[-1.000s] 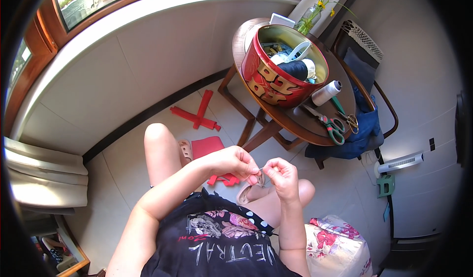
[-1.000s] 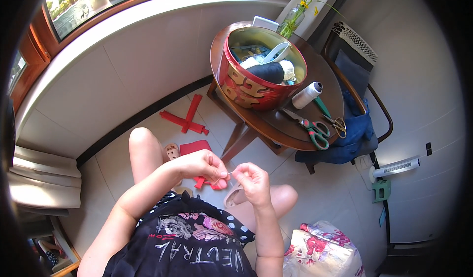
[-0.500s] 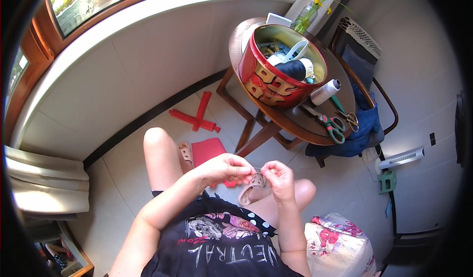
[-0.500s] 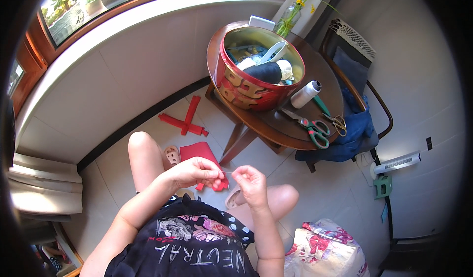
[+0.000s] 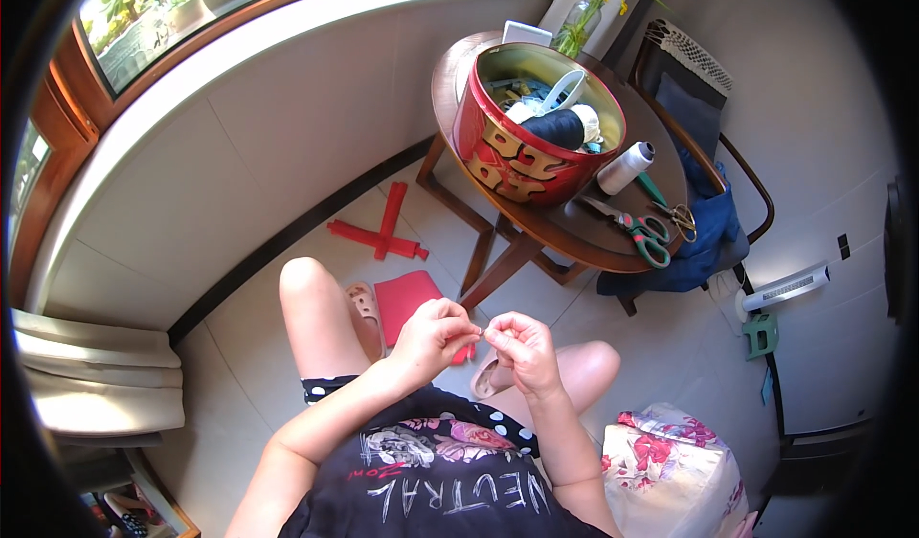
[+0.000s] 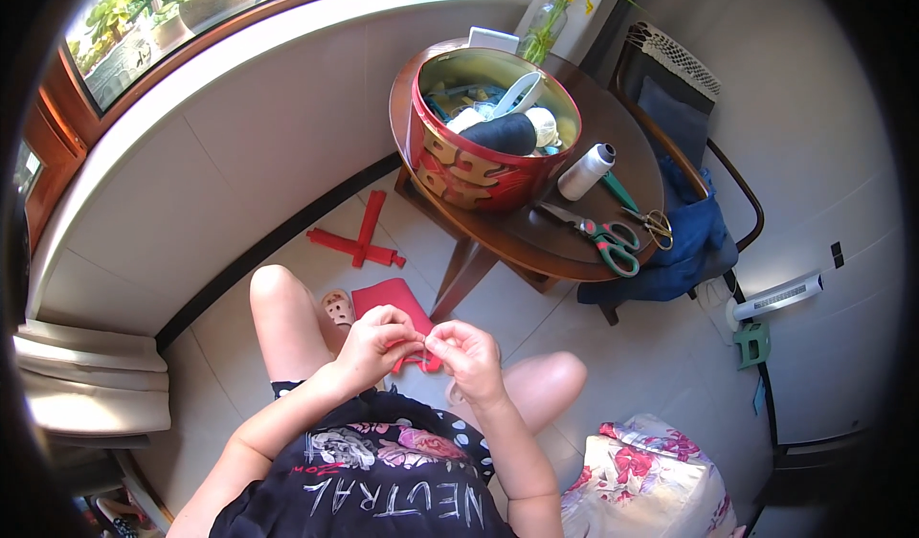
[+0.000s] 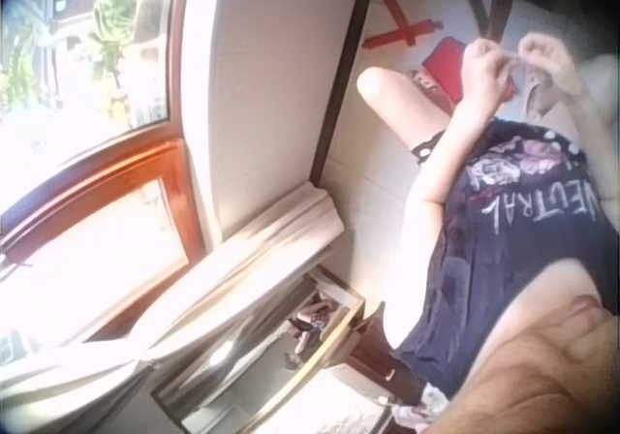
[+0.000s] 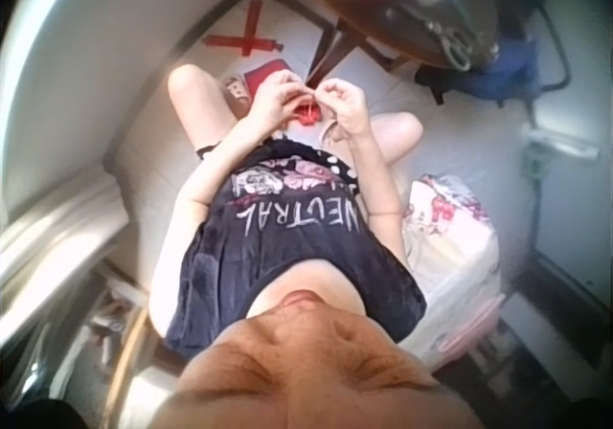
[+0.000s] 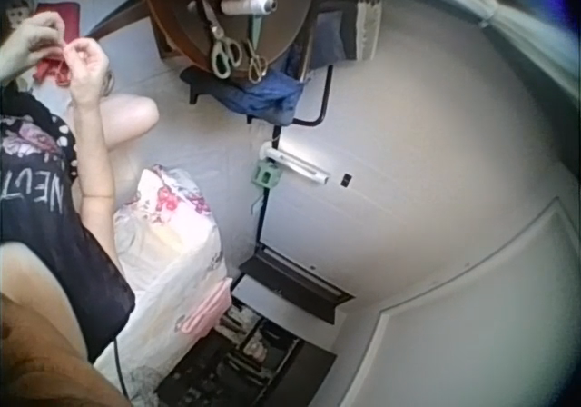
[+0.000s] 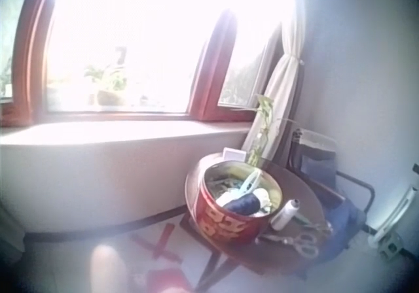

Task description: The person uses shears to cut a red fabric bag, then threads a needle with white thread and sews a small section of the bag by hand.

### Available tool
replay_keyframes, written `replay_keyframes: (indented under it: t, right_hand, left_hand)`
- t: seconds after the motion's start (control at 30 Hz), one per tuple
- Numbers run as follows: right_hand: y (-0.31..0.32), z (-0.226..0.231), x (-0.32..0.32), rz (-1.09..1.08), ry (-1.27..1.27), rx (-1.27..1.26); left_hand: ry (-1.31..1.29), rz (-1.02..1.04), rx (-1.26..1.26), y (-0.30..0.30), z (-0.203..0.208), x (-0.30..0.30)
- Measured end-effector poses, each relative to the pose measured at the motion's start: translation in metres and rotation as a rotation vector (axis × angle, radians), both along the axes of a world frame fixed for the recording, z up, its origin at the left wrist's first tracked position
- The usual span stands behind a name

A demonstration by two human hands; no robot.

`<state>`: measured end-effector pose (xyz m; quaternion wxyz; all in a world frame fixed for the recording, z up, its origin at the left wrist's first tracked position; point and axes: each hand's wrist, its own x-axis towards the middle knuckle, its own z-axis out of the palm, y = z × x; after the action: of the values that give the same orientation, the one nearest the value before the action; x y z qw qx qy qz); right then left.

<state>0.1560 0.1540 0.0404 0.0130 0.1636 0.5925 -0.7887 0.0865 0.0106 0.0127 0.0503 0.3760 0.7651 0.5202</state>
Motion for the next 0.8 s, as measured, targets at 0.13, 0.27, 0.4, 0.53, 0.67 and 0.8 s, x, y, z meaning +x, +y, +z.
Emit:
replay_keyframes:
  t: [0.13,0.27,0.4,0.53,0.67,0.8]
  right_hand:
    - [-0.0014,0.0015,0.0,-0.008,0.002,-0.092]
    - [-0.0015,0.0015,-0.0001,-0.008,0.004,-0.093]
    - [-0.0018,0.0022,-0.0012,-0.011,-0.002,-0.069]
    - [-0.0038,0.0005,-0.0037,-0.044,-0.015,-0.041]
    - [-0.0025,-0.0031,-0.0061,-0.059,-0.048,-0.065]
    - [-0.0073,-0.0073,-0.0068,-0.051,-0.026,-0.048]
  left_hand:
    - [0.027,0.048,0.047,-0.0031,0.0068,-0.0014]
    - [0.015,0.04,0.085,-0.0055,0.0096,-0.003]
    - [0.047,0.045,0.106,-0.0052,0.0122,-0.0026]
    - [0.038,0.069,0.187,-0.0037,0.0128,-0.0019]
    - [0.164,0.037,0.247,0.0005,0.0124,-0.004]
    - [0.255,0.018,0.251,-0.0054,0.0122,-0.0052]
